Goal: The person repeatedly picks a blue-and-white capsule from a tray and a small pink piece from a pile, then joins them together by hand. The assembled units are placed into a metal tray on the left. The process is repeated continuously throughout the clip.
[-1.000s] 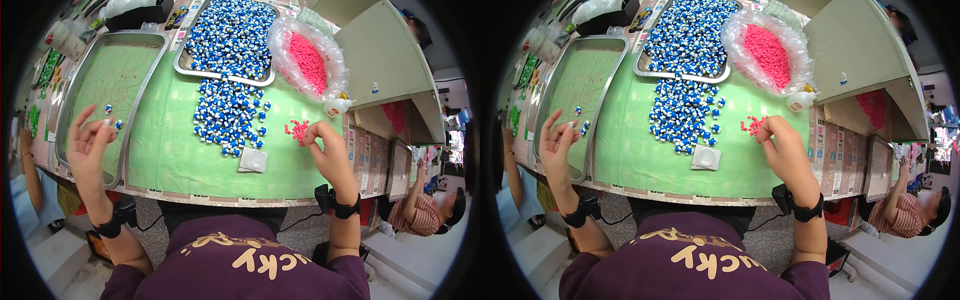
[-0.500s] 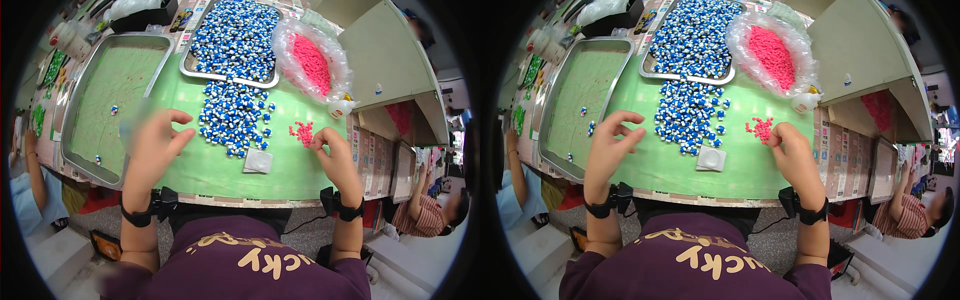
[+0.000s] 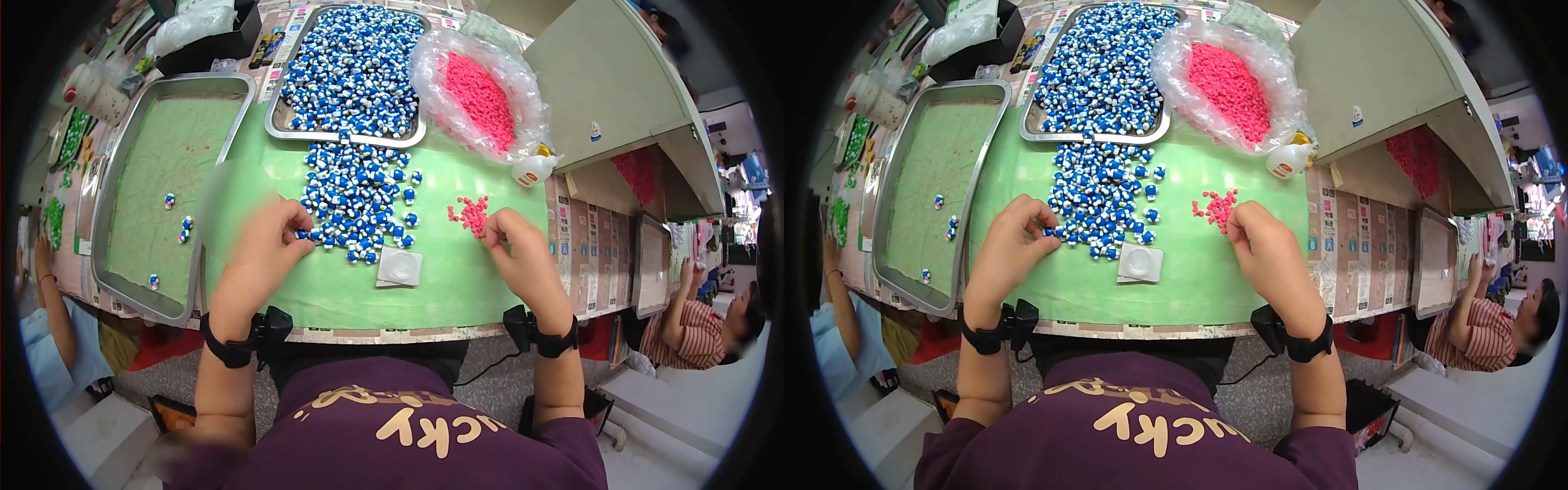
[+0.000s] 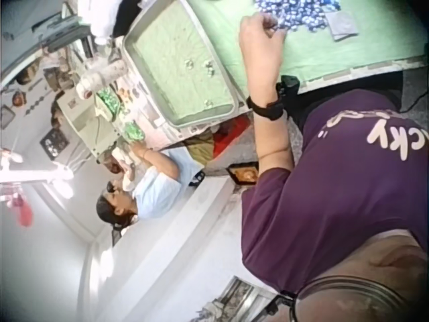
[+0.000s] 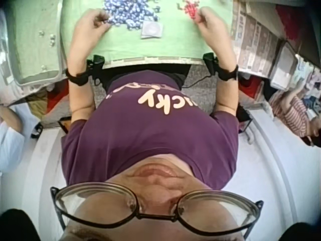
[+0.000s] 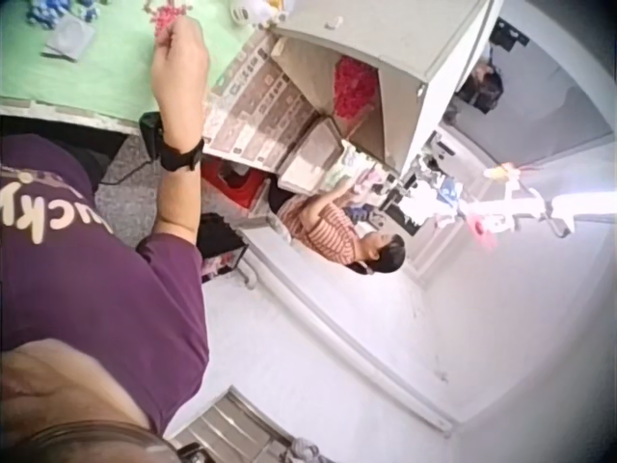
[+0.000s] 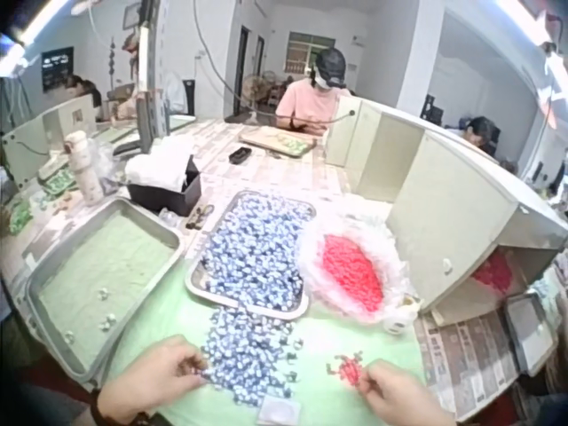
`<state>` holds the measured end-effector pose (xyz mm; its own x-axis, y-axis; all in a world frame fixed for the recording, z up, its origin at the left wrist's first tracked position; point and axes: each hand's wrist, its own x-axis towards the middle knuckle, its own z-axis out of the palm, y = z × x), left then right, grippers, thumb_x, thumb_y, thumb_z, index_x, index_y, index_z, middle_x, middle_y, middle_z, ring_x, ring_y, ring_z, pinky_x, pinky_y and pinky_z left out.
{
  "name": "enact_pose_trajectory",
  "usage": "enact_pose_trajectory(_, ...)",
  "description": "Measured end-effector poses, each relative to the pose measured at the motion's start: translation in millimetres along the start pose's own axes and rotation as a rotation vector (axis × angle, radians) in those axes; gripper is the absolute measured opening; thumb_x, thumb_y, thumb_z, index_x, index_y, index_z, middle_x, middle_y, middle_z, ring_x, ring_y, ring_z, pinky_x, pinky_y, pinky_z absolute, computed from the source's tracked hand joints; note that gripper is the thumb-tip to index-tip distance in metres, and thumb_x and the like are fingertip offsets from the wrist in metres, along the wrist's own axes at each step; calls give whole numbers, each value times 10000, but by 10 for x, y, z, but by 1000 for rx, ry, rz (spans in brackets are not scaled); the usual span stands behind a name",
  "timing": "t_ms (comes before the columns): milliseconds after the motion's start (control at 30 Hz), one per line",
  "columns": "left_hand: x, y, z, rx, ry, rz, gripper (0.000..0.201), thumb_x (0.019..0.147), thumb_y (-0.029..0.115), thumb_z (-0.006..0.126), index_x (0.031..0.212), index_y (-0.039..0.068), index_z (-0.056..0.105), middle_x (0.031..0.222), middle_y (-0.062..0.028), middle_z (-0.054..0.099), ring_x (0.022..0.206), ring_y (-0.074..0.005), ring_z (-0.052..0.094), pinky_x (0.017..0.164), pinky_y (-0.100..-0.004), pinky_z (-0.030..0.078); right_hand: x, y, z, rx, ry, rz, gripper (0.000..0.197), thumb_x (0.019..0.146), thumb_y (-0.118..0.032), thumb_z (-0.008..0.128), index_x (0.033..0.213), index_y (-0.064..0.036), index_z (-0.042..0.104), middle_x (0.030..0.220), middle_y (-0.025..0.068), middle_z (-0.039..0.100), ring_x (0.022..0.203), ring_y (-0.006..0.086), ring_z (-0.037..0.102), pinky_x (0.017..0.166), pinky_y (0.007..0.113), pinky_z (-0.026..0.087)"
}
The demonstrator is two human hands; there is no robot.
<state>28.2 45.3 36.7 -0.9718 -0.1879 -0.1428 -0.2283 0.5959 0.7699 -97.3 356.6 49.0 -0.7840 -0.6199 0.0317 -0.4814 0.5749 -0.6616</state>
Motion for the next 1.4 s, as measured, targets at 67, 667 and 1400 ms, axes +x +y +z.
enact_pose_trajectory(67,-16,-9,-1,7,7,2,258,708,-66,705,927,10,592,921,-67,581,726,-149,556,668,-267,489,10,-6,29,-31,2,-5,145,753,86,576,825,0,485,792,151,545,738,321,570,665,357,465)
enact_pose_trajectory(667,-242,315,-265,-1162,-104,-31,294,940,93,584,1187,-66,573,1128,-151,621,880,-137,636,756,-247,571,47,-124,179,-293,117,-104,164,763,22,621,817,-23,473,765,140,564,690,357,569,615,429,454)
enact_pose_trajectory(1400,-250,132,-145,-1086,80,40,389,889,58,637,1260,-8,542,1088,-91,614,860,-102,605,739,-215,515,-130,-97,148,-157,2,-162,148,756,47,589,819,-35,483,760,119,545,719,315,554,681,385,437)
